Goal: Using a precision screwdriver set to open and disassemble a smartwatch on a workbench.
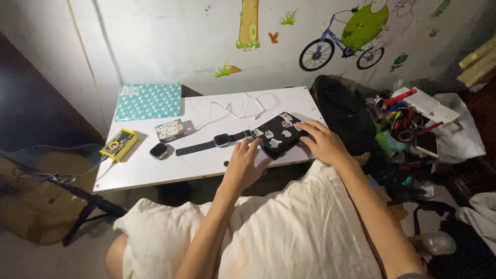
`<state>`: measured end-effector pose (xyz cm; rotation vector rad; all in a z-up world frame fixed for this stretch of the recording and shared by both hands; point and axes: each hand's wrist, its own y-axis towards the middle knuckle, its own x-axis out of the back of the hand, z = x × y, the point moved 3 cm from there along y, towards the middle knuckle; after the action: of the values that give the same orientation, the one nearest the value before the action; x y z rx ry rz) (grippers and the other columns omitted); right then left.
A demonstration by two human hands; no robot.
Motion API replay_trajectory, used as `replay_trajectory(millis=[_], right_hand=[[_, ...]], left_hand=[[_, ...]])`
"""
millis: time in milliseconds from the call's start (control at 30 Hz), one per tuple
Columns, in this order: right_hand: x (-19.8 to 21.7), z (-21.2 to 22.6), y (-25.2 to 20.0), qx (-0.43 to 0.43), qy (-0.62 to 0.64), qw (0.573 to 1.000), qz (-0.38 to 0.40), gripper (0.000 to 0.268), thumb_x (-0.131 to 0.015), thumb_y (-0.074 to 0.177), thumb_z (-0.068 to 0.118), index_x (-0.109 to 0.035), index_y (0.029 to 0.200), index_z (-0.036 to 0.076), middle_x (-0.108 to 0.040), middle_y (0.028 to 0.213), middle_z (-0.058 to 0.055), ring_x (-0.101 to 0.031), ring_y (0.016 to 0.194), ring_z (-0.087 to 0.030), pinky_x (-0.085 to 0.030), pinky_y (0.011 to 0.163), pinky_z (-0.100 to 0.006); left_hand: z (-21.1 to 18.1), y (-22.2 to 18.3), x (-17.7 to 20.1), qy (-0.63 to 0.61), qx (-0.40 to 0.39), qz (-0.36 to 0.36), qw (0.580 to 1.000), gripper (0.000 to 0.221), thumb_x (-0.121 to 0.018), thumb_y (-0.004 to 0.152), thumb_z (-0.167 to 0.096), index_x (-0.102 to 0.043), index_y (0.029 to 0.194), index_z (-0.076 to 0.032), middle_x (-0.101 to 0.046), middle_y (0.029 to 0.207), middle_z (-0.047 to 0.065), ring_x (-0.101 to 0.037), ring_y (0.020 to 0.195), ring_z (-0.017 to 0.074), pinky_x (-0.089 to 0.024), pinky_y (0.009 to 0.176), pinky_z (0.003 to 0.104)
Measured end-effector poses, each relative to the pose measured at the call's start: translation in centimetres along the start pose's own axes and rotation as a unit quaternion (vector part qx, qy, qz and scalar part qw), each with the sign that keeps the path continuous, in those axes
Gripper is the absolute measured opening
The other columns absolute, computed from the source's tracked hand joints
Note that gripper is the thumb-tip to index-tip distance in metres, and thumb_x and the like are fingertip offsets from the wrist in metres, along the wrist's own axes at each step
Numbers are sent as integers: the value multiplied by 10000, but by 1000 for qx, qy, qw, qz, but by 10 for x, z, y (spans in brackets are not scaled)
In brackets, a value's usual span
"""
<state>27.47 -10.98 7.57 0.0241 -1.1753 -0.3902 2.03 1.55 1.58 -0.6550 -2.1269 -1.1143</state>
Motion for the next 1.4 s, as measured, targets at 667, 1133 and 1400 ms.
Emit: replay_trajectory(millis=[667,1133,1400], right_hand=[[-17,-70,139,54,84,957,-274,299,-898,1094,229,-761,1323,92,-724,984,-120,-719,702,-292,-583,650,-412],[-21,-83,122,92,71,986,-117,105,-798,1033,-54,-782,1057,47,-704,904,-57,-623,752,-166,-533,694,-313],[-12,-86,100,57,19,996,65,340,-848,1038,239,-702,1315,109,-719,965,-20,-597,695,-164,-530,605,-357]], left_hand=[[22,44,-18,-113,190,63,973,339,-881,993,-170,-811,1304,-53,-807,1226,144,-796,1097,314,-698,841,387],[7,53,-45,-41,-89,-18,995,217,-703,1038,21,-730,1253,10,-728,1382,220,-638,1065,374,-557,913,472],[12,53,-58,-41,-78,62,994,406,-715,966,38,-690,1360,-54,-658,1429,231,-622,1100,407,-543,875,522]])
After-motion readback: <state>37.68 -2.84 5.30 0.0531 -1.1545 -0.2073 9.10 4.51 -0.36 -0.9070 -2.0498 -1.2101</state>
